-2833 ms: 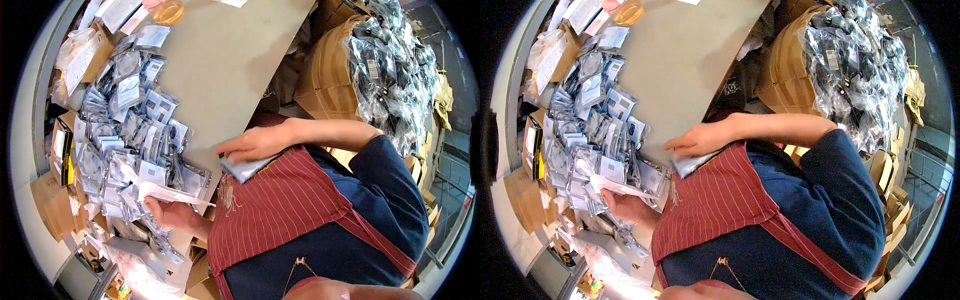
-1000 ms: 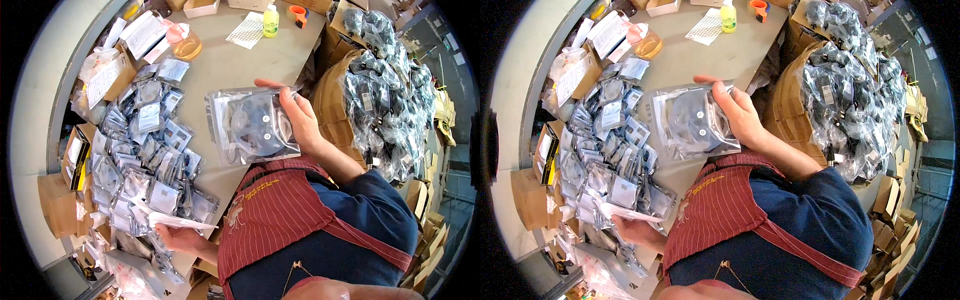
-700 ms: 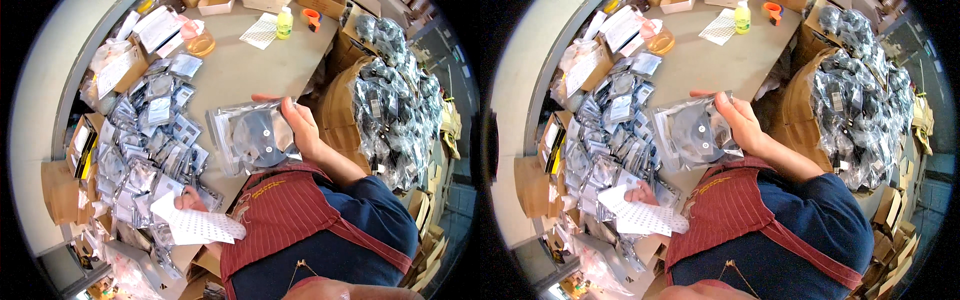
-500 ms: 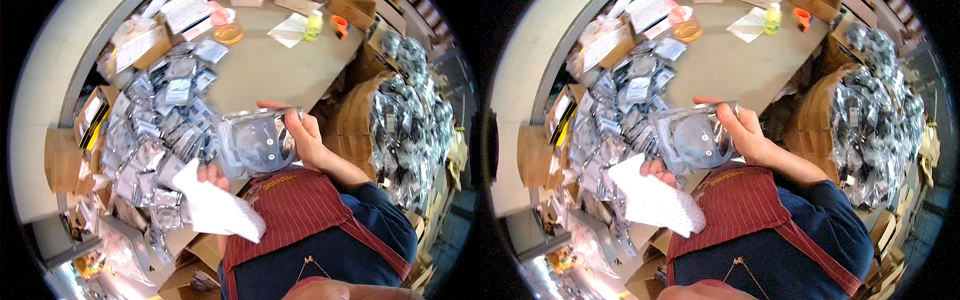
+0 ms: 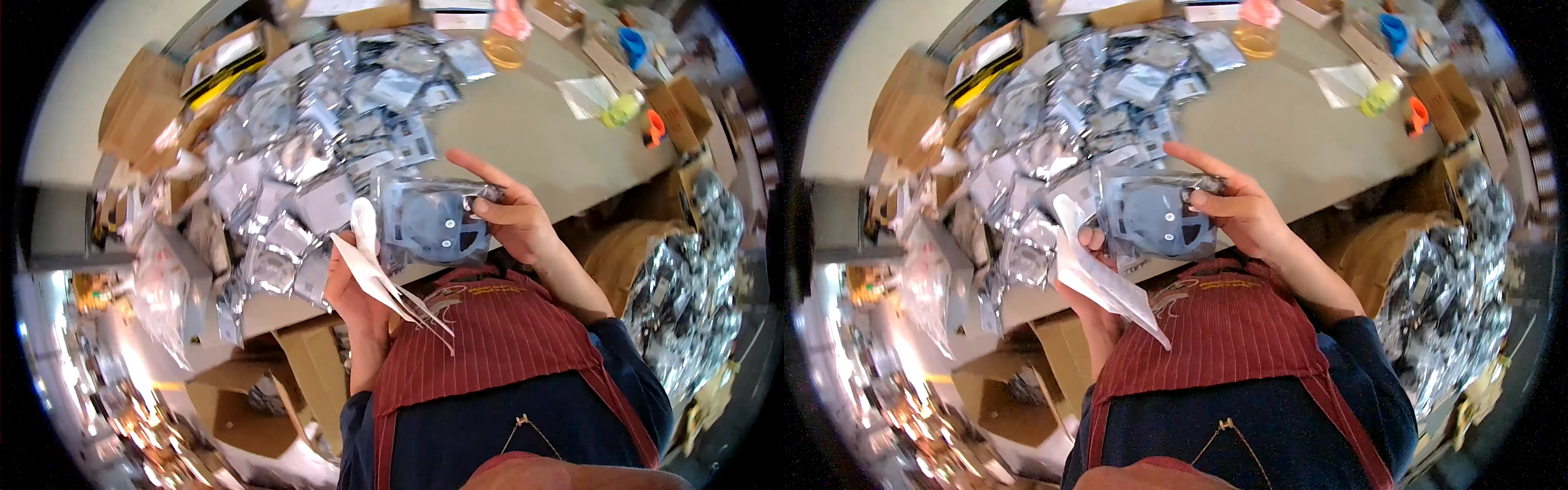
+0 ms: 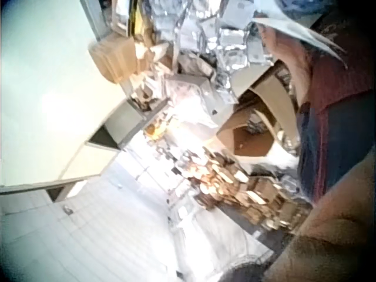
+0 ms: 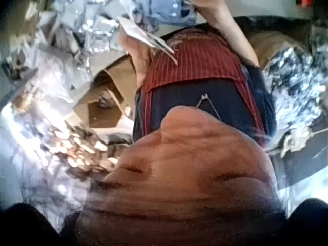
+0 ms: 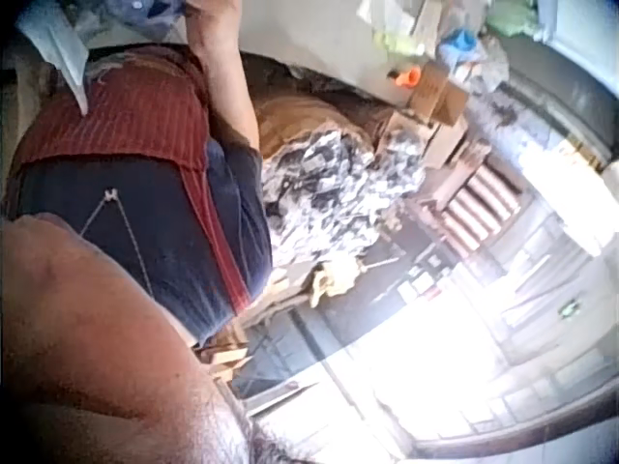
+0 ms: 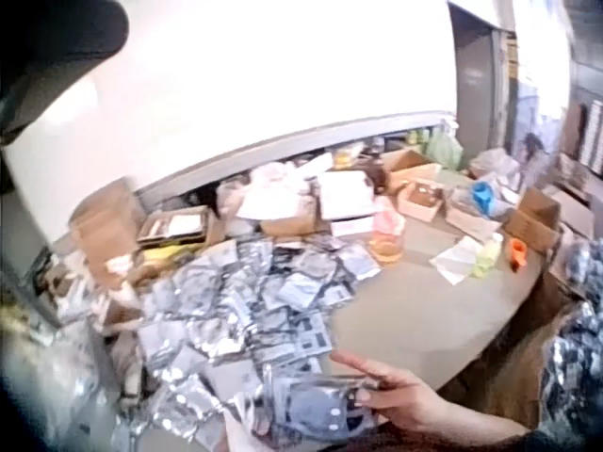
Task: The person sorts through a pile of silver pouches on a table while referring to a sheet of paper, moving selected pouches into cardboard boxes.
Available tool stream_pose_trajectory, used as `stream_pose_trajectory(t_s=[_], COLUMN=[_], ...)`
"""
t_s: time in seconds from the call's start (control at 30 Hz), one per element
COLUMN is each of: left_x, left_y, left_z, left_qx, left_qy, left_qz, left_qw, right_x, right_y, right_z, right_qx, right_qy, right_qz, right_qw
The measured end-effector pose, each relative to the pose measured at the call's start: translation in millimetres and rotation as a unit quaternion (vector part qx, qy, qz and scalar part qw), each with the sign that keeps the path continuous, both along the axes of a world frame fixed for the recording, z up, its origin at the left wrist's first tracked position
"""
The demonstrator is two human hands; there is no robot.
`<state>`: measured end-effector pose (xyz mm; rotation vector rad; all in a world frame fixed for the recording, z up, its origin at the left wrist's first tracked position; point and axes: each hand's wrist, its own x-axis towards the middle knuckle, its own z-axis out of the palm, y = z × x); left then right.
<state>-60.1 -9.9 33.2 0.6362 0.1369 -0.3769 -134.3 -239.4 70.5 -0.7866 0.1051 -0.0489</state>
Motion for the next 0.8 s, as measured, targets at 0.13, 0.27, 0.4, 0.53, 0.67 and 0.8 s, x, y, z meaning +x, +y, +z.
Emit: stream_pose_trajectory(t_s=[0.13,0.27,0.4,0.53,0.67,0.8], left_x=[-12.0,-36.0,-85.2,-133.2,-169.9,-178.3], left_y=[39.3,96.1,163.7,206.7,234.4,244.1], left_z=[6.9,-9.9,-35.1,-39.6,-53.2,-63.7], left_qx=[-0.049,-0.119,-0.046,0.016,-0.003,-0.052], left_qy=[-0.021,-0.051,0.016,0.079,0.052,0.074], left_qz=[0.075,0.185,0.358,0.496,0.525,0.570], left_qw=[0.996,0.974,0.933,0.864,0.850,0.816], right_x=[26.9,54.2,69.4,80.2,88.8,98.6], right_y=[20.5,49.0,83.2,117.8,163.1,225.8], right_z=[-13.7,-33.1,-26.1,-22.9,-18.9,-23.5], right_qx=[0.051,-0.045,-0.175,-0.225,-0.311,-0.455], right_qy=[0.041,0.005,-0.010,-0.019,-0.045,-0.155], right_qz=[0.051,0.047,0.103,0.194,0.344,0.385], right_qw=[0.997,0.998,0.979,0.955,0.885,0.788])
